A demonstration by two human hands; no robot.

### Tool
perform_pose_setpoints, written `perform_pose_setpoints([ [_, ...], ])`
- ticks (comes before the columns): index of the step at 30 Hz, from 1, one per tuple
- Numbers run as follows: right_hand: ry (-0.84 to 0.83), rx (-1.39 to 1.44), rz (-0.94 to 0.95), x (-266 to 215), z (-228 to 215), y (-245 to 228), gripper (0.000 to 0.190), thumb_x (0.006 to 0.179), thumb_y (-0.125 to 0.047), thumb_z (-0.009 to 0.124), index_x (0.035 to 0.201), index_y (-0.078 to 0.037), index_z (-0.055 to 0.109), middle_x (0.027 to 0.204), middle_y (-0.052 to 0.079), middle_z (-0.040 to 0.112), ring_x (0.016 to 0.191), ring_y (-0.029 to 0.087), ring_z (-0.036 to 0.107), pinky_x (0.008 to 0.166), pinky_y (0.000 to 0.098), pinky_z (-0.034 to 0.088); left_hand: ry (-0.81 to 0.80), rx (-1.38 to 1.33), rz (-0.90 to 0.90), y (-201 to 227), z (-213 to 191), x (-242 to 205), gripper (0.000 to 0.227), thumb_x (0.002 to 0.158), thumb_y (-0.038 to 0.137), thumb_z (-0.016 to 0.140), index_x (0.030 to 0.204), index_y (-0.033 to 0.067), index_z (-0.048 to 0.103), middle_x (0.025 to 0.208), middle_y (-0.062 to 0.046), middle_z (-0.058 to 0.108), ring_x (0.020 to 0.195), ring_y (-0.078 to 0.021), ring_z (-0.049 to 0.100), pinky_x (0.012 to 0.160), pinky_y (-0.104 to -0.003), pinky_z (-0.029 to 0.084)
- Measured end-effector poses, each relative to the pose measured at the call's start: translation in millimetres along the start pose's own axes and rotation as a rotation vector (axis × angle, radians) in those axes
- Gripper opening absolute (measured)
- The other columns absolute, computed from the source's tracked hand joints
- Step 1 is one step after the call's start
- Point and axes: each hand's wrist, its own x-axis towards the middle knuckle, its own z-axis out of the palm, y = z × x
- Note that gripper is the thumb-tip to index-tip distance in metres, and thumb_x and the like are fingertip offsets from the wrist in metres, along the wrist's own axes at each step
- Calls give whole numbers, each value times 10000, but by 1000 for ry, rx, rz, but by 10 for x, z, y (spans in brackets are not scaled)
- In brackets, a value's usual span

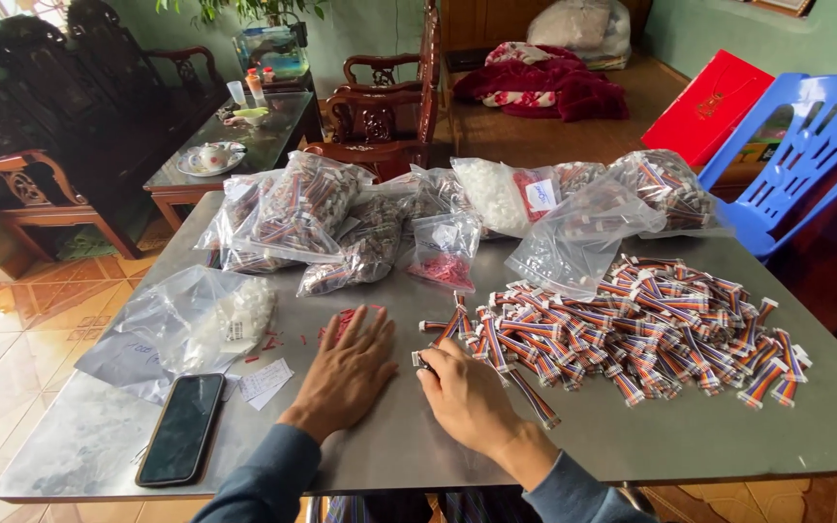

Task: The person is sorting and packaging small bundles of electrical wires into plastic bags on a metal table.

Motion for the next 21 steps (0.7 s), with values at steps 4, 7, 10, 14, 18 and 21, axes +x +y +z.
perform_pose_setpoints([
  [4, -16, -8, 54, -16, 155, -177, 256, 1009, -225, 517, 1193, -83, 625, 1016, 129, 635, 665, 387, 681, 561, 538, 525, 8, -23, 8, -86, 168, 230, 592, 1062, 405, 269, 1558, 102, 379, 1643, -118, 320, 1543, -369, 170, 1210, -595, 68],
  [7, -48, 58, 94, -92, 277, -79, 343, 999, -243, 526, 1279, -66, 611, 1191, 191, 617, 865, 459, 681, 741, 569, 523, -90, -29, -83, -238, 124, 315, 599, 1036, 407, 313, 1574, 146, 354, 1635, -81, 335, 1553, -355, 149, 1217, -604, 67],
  [10, -85, 97, 141, -198, 313, -19, 370, 998, -246, 557, 1320, -69, 602, 1187, 132, 619, 881, 413, 692, 739, 532, 548, -80, -25, -193, -450, 109, 221, 585, 1018, 391, 318, 1553, 167, 385, 1613, -93, 381, 1548, -399, 175, 1194, -639, 113],
  [14, -89, 103, 147, -123, 366, -42, 215, 983, -226, 627, 1132, -83, 565, 1029, 119, 584, 749, 384, 634, 647, 521, 504, -93, 212, -359, -621, 132, 29, 549, 1013, 362, 258, 1516, 212, 417, 1617, -15, 380, 1578, -390, 158, 1257, -631, 11],
  [18, 59, 114, 26, 148, 677, -120, 241, 915, -204, 681, 1010, -43, 528, 934, 168, 566, 744, 412, 606, 663, 526, 488, 330, 165, -359, -478, 141, -203, 452, 1026, 307, 399, 1424, 190, 576, 1511, -55, 563, 1498, -358, 396, 1234, -520, 242],
  [21, -12, 141, 46, 372, 790, -309, 299, 894, -161, 630, 1112, -1, 502, 1006, 229, 571, 818, 462, 611, 717, 557, 508, 264, 49, -169, -328, 22, -281, 448, 1000, 416, 474, 1366, 207, 626, 1513, -38, 555, 1470, -297, 411, 1191, -454, 289],
])
